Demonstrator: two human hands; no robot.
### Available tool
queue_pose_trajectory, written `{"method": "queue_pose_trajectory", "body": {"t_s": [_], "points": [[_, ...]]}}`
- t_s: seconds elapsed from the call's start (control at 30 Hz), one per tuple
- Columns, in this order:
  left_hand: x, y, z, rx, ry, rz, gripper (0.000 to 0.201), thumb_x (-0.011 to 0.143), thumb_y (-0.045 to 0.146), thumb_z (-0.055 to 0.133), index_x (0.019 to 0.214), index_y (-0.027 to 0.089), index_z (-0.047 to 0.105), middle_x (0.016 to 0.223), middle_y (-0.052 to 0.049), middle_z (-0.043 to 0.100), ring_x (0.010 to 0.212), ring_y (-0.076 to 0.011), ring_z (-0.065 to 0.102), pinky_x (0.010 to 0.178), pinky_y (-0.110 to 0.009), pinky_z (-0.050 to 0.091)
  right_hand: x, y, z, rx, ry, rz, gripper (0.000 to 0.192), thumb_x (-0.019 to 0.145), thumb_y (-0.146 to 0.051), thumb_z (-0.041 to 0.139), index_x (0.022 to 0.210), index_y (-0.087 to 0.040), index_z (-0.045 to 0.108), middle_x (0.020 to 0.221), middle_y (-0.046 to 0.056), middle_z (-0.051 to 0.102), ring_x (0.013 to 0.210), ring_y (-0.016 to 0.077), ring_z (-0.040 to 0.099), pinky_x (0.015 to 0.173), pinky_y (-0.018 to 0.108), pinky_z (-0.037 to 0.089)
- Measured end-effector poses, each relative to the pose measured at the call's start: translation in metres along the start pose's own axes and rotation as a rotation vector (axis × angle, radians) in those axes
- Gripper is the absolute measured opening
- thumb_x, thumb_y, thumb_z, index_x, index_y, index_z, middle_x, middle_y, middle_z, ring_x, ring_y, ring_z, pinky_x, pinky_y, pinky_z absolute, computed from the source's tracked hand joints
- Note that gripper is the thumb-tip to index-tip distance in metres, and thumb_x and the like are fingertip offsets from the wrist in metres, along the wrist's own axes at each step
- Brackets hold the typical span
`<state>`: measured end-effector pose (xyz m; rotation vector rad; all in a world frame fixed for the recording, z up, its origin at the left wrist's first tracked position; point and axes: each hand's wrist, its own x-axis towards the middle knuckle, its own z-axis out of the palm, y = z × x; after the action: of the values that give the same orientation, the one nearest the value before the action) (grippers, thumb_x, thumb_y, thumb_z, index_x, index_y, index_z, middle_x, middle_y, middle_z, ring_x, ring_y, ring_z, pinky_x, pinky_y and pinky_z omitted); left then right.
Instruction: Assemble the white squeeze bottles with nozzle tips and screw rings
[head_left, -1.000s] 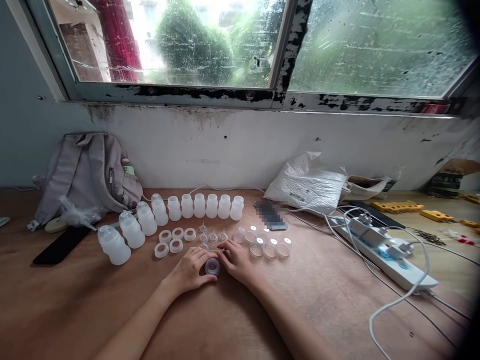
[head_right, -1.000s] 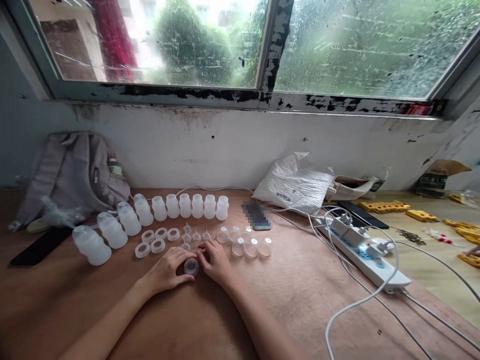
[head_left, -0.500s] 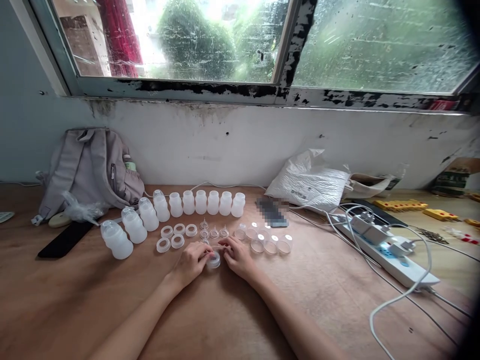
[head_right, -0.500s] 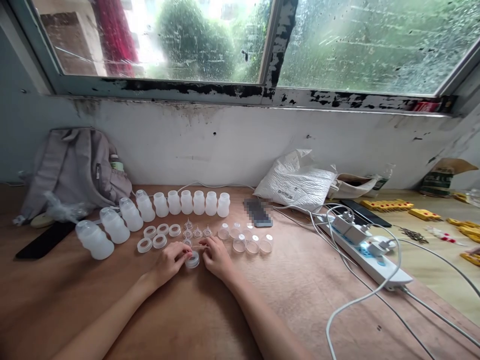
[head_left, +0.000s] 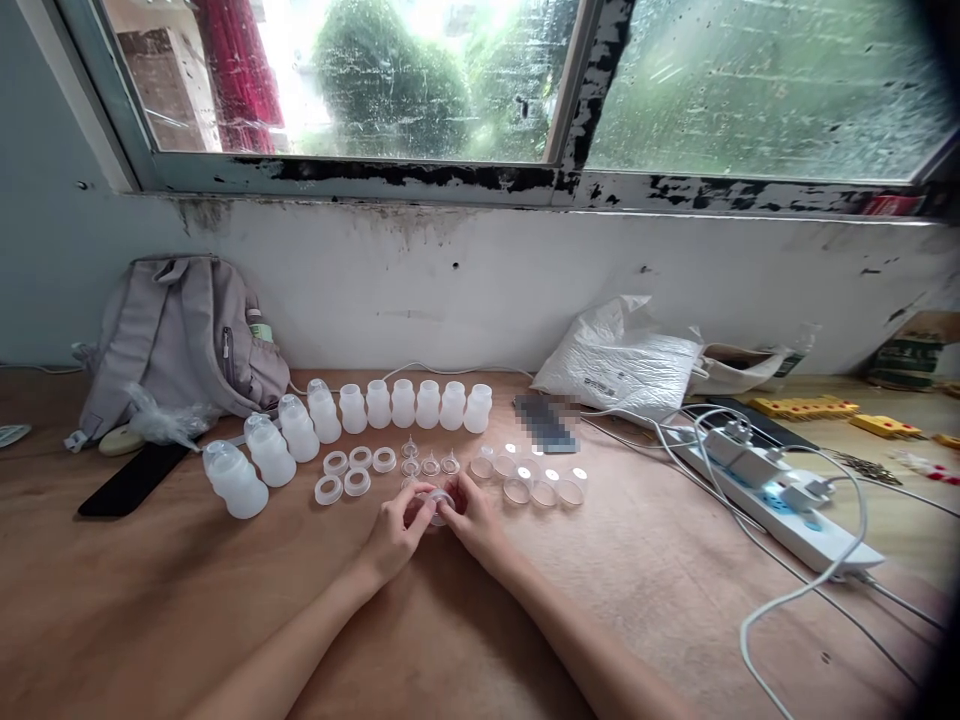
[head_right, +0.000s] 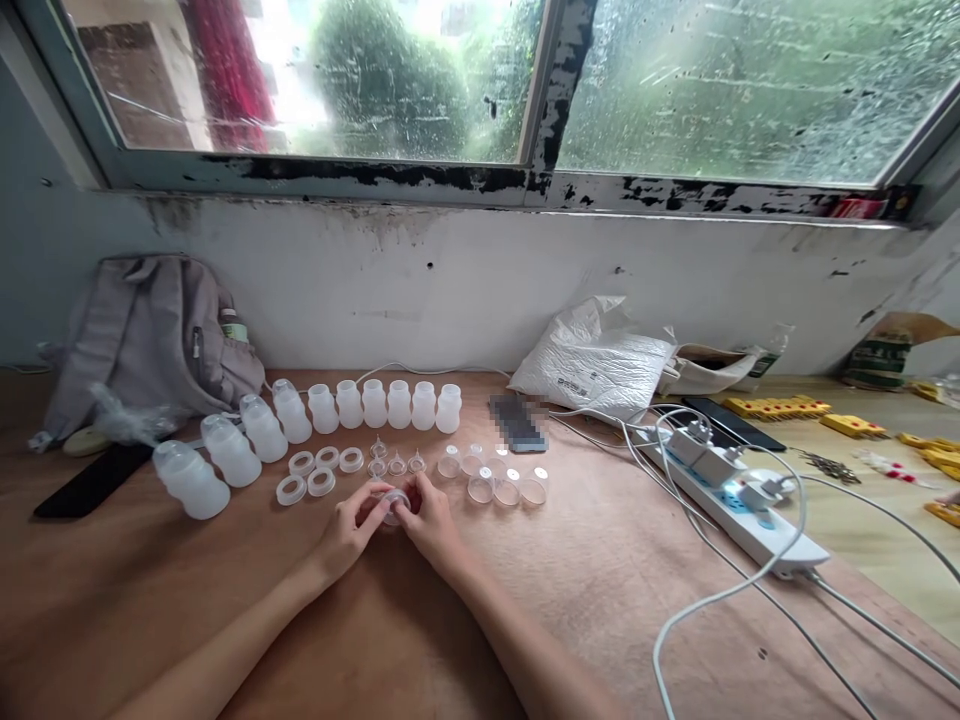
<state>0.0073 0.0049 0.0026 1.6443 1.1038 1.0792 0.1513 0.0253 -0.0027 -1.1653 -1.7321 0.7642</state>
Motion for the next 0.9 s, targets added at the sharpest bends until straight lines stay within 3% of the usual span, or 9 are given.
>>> {"method": "queue_pose_trajectory", "body": {"t_s": [0.27,0.5,0.67,0.77,0.9], "points": [[-0.005,-0.001,0.0,0.282,-0.001,0.139,0.016,0.079,0.027,0.044,0.094,0.022,0.047,0.066,0.001,0.064,0.054,-0.0138,0.06,0.054,-0.024,0.045,0.002,0.002,0.004,0.029,-0.044,0.078,0.013,0.061,-0.013,0.047,0.061,-0.02,0.036,0.055,-0.006,0.041,0.051,0.0091,0.037,0.047,0.02,0.029],[-0.005,0.0,0.003,0.309,0.011,0.127,0.017,0.077,0.023,0.045,0.094,0.022,0.047,0.062,0.002,0.064,0.05,-0.0135,0.058,0.052,-0.023,0.043,0.001,0.004,0.005,0.0,-0.038,0.045,0.013,0.063,-0.012,0.044,0.062,-0.02,0.035,0.054,-0.007,0.04,0.05,0.0083,0.035,0.046,0.02,0.027],[-0.001,-0.006,0.004,0.211,0.084,0.011,0.015,0.077,0.023,0.042,0.091,0.022,0.049,0.062,0.002,0.062,0.045,-0.0115,0.056,0.05,-0.023,0.043,-0.002,-0.007,0.0,0.017,-0.08,0.002,0.004,0.07,-0.018,0.049,0.072,-0.019,0.046,0.059,-0.005,0.045,0.053,0.0092,0.04,0.049,0.02,0.032],[0.003,-0.009,0.0,0.022,0.126,-0.088,0.018,0.079,0.028,0.04,0.093,0.02,0.047,0.06,0.003,0.059,0.038,-0.0095,0.052,0.041,-0.02,0.038,-0.002,-0.012,-0.007,0.112,-0.156,0.014,0.018,0.082,-0.03,0.043,0.093,-0.019,0.051,0.067,-0.002,0.052,0.057,0.0105,0.045,0.053,0.022,0.037],[0.009,-0.01,-0.005,-0.34,0.024,-0.245,0.026,0.076,0.037,0.043,0.096,0.02,0.043,0.063,0.003,0.059,0.035,-0.0072,0.049,0.034,-0.016,0.028,0.002,-0.011,-0.012,0.009,-0.087,-0.012,0.022,0.082,-0.035,0.045,0.087,-0.019,0.059,0.065,-0.001,0.047,0.059,0.0116,0.044,0.056,0.023,0.037]]}}
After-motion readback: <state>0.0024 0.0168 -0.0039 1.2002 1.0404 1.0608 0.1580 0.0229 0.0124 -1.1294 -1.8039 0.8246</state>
